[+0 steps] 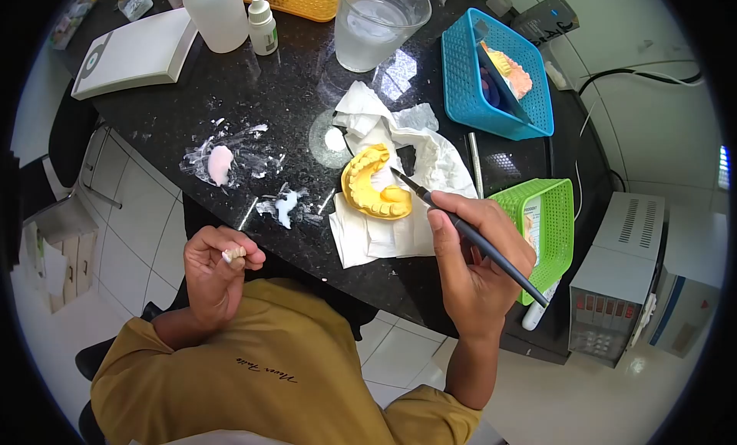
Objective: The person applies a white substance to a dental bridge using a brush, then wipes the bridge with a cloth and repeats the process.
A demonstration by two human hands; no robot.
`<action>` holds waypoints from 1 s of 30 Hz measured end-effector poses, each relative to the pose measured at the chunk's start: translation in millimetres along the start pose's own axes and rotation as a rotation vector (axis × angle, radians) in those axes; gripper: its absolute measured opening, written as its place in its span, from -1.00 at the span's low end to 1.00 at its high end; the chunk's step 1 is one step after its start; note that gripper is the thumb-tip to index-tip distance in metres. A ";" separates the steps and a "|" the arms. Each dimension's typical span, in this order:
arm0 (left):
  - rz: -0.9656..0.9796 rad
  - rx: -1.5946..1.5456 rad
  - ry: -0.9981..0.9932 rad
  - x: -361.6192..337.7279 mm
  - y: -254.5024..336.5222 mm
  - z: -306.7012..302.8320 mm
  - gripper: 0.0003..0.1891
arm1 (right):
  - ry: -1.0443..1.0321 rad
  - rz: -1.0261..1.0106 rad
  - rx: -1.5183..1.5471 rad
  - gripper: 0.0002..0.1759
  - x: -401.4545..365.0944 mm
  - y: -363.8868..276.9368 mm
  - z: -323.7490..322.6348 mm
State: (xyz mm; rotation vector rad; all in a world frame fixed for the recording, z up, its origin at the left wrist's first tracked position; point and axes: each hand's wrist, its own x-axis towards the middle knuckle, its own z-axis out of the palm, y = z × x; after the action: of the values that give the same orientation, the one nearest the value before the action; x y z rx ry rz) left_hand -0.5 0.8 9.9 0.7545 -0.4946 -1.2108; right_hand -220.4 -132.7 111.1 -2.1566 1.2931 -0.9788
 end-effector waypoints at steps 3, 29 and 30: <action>0.013 0.017 0.014 -0.6 -1.2 2.4 -0.95 | 0.196 -0.130 0.027 -0.90 -9.6 1.8 -6.7; 0.033 -0.071 -0.024 -1.8 -3.8 4.3 -0.91 | -0.060 0.128 0.347 -0.80 -59.7 -24.4 51.8; 0.043 -0.062 -0.036 -1.5 -3.9 3.9 -0.91 | -0.057 0.151 0.361 -0.81 -60.0 -25.6 52.3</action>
State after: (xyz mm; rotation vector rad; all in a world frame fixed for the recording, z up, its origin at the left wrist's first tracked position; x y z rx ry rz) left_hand -6.3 0.6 9.7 0.6672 -0.4977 -1.1961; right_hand -184.9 -67.1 73.5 -1.7749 1.1343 -0.9946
